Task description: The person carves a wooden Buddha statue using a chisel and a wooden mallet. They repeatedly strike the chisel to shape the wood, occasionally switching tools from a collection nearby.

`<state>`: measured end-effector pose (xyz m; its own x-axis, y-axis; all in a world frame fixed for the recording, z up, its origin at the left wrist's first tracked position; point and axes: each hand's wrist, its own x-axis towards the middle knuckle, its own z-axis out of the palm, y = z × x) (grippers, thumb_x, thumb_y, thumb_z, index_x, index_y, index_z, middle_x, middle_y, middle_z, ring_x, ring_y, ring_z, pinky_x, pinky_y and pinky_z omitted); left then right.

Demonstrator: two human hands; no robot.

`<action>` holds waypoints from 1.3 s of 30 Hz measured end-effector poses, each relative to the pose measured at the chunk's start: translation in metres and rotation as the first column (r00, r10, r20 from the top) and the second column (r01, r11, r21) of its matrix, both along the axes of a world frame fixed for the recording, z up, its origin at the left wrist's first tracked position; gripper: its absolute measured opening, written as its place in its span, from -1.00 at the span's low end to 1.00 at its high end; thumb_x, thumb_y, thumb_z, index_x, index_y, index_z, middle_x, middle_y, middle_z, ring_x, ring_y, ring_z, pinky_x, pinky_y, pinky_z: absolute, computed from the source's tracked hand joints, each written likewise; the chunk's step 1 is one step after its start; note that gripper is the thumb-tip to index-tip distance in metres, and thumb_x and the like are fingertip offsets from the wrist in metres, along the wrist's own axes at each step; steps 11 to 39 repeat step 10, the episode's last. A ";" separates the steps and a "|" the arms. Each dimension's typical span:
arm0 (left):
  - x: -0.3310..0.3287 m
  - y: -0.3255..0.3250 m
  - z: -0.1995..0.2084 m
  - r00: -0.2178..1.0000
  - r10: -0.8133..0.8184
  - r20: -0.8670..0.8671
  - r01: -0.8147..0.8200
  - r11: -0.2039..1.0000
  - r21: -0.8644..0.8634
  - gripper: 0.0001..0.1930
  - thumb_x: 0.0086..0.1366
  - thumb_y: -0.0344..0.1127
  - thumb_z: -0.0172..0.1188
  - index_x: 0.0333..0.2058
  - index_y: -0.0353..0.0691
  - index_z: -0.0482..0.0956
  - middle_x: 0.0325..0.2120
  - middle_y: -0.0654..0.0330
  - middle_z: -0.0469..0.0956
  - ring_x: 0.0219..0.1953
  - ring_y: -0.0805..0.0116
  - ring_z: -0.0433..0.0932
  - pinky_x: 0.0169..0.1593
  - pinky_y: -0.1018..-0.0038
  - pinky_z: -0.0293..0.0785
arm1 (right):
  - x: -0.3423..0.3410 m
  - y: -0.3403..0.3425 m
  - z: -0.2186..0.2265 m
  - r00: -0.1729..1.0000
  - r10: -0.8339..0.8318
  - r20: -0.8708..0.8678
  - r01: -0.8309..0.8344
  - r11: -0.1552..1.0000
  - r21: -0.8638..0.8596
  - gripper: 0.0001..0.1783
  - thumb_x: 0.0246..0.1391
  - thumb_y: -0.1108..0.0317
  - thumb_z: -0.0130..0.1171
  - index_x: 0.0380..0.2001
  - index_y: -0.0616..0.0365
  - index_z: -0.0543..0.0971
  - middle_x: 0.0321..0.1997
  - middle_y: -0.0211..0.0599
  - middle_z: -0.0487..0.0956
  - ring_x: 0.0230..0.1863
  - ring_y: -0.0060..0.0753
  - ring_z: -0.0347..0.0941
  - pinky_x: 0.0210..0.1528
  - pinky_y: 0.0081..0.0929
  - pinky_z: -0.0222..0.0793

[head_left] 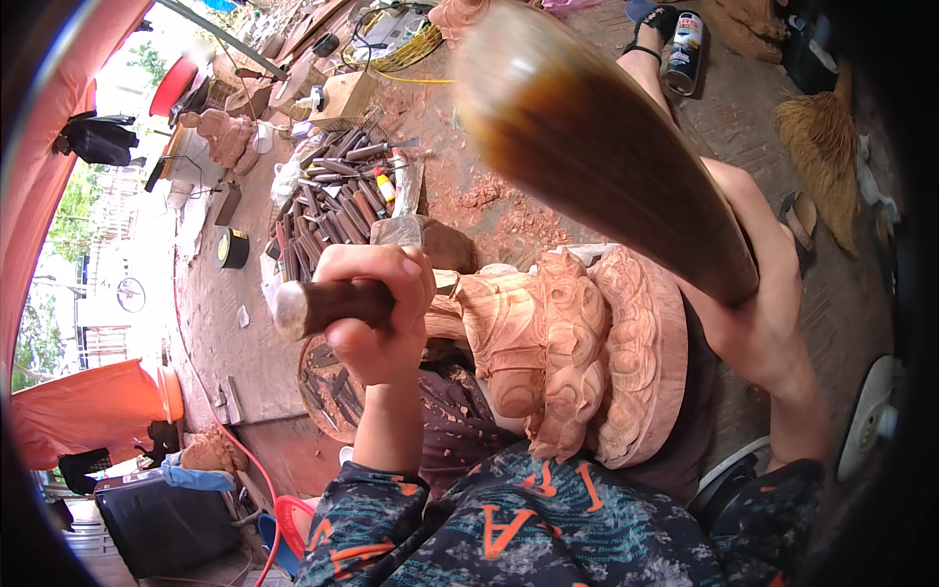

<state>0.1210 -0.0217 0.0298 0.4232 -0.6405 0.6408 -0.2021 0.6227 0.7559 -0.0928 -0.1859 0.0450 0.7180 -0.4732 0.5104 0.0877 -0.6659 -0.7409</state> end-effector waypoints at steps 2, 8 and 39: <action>-0.001 -0.003 -0.003 1.000 0.008 0.008 -0.008 0.999 0.031 -0.37 0.22 0.29 -0.08 -0.34 -0.33 0.38 -0.83 0.38 0.19 -0.83 0.62 0.08 -0.76 0.66 -0.06 | 0.008 -0.001 0.008 1.000 0.024 0.009 -0.023 0.996 -0.089 -0.51 -0.14 0.63 0.04 -0.03 0.32 0.36 -0.21 -0.13 0.53 -0.16 -0.41 0.49 -0.11 -0.53 0.35; 0.006 0.018 -0.038 0.928 0.372 -0.007 -0.369 0.923 0.105 -0.36 0.14 0.34 -0.02 -0.24 -0.24 0.42 -0.65 0.33 0.35 -0.63 0.56 0.30 -0.58 0.65 0.27 | 0.024 0.005 0.016 0.996 0.084 0.014 -0.082 0.992 -0.093 -0.53 -0.14 0.63 0.04 -0.05 0.34 0.37 -0.20 -0.11 0.54 -0.16 -0.45 0.49 -0.10 -0.56 0.34; 0.007 0.021 -0.041 0.920 0.392 -0.029 -0.387 0.916 0.106 -0.38 0.17 0.34 -0.07 -0.23 -0.19 0.43 -0.70 0.35 0.32 -0.68 0.56 0.26 -0.61 0.64 0.25 | 0.026 0.004 0.017 0.995 0.103 -0.017 -0.104 0.986 -0.129 -0.53 -0.13 0.62 0.03 -0.04 0.34 0.37 -0.17 -0.10 0.54 -0.13 -0.44 0.49 -0.08 -0.57 0.33</action>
